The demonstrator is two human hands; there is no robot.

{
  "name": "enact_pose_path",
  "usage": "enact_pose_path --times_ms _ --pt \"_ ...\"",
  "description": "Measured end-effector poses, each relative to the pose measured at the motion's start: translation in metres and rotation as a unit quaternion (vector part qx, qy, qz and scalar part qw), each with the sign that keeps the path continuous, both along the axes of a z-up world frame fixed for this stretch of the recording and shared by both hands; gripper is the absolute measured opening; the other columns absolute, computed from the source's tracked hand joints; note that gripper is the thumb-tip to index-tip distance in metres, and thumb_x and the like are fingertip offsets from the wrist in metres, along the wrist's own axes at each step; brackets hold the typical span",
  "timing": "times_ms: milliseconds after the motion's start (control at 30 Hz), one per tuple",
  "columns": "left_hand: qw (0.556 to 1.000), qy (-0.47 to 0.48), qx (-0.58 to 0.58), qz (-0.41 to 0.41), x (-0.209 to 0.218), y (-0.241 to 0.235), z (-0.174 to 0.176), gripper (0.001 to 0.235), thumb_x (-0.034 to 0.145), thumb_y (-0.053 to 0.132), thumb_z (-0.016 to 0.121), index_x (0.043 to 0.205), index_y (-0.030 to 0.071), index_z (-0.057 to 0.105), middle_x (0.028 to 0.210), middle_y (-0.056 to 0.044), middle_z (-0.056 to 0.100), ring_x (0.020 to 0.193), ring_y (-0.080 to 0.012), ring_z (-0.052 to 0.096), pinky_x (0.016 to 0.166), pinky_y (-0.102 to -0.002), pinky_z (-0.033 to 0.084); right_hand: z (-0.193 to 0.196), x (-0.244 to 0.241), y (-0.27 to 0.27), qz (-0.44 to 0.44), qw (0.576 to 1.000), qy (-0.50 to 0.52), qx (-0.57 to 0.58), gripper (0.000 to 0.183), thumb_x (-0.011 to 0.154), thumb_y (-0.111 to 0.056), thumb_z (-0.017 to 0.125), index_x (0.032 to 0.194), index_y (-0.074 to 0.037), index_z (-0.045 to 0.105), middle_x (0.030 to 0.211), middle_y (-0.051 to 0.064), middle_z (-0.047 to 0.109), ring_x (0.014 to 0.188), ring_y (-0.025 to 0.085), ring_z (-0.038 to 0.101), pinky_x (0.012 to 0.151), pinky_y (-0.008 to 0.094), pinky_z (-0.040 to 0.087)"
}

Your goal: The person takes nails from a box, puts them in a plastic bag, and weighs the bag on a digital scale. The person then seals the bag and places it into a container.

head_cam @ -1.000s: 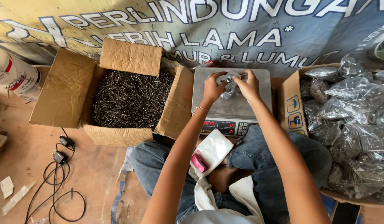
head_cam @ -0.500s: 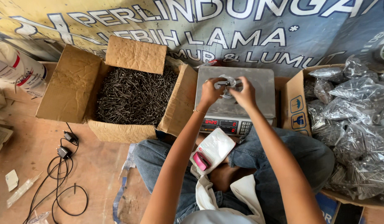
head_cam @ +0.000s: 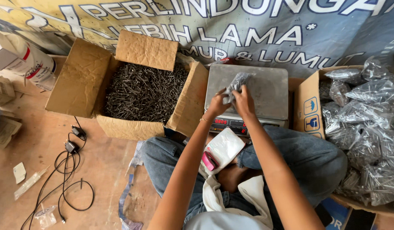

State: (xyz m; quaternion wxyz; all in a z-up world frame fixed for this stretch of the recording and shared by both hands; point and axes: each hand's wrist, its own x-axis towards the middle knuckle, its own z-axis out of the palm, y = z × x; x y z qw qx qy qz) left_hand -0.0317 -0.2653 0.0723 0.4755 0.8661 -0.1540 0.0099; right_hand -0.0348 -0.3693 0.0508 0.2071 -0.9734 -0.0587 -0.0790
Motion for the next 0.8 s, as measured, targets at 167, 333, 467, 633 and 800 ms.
enact_pose_path --times_ms 167,333,467,633,800 --pt "0.999 -0.021 -0.007 0.027 0.003 0.012 -0.021 0.034 0.068 0.022 0.074 0.100 0.013 0.068 0.120 -0.015 0.058 0.108 -0.0368 0.057 0.092 -0.044 0.048 -0.017 -0.006 -0.015 0.004 0.999 0.019 0.038 0.048 0.064 -0.018 0.076 0.108 -0.023 0.058 0.109 0.003 0.045 0.103 0.028 0.056 0.082 0.040 0.054" --pt "0.997 -0.065 -0.036 0.035 0.001 0.018 -0.027 0.033 0.070 0.018 0.071 0.102 0.012 0.066 0.115 -0.013 0.061 0.102 -0.0338 0.060 0.088 -0.041 0.049 -0.020 -0.004 -0.019 0.020 0.996 -0.016 0.090 0.050 0.064 -0.017 0.074 0.109 -0.021 0.055 0.105 0.005 0.046 0.100 0.030 0.057 0.084 0.040 0.050" --pt "0.997 -0.067 -0.040 0.025 0.000 0.020 -0.032 0.032 0.071 0.018 0.069 0.103 0.014 0.066 0.110 -0.005 0.064 0.100 -0.0259 0.062 0.088 -0.036 0.049 -0.020 0.000 -0.013 0.039 0.989 -0.060 0.126 0.044 0.065 -0.012 0.070 0.106 -0.015 0.054 0.099 0.007 0.047 0.096 0.033 0.058 0.080 0.042 0.050" --pt "0.996 -0.066 -0.050 0.028 0.000 0.028 -0.046 0.033 0.071 0.015 0.067 0.103 0.013 0.066 0.107 -0.007 0.066 0.100 -0.0271 0.062 0.089 -0.038 0.048 -0.030 0.005 -0.005 0.054 0.978 -0.123 0.157 0.031 0.067 -0.007 0.066 0.096 -0.013 0.055 0.090 0.006 0.050 0.085 0.030 0.059 0.075 0.039 0.048" --pt "0.994 -0.071 -0.072 0.043 0.001 0.043 -0.057 0.034 0.075 0.010 0.063 0.108 0.009 0.064 0.108 -0.009 0.066 0.103 -0.0277 0.061 0.093 -0.038 0.047 -0.043 0.012 0.014 0.056 0.956 -0.242 0.157 0.021 0.068 -0.004 0.065 0.086 -0.010 0.056 0.082 0.007 0.050 0.079 0.031 0.057 0.073 0.040 0.046"
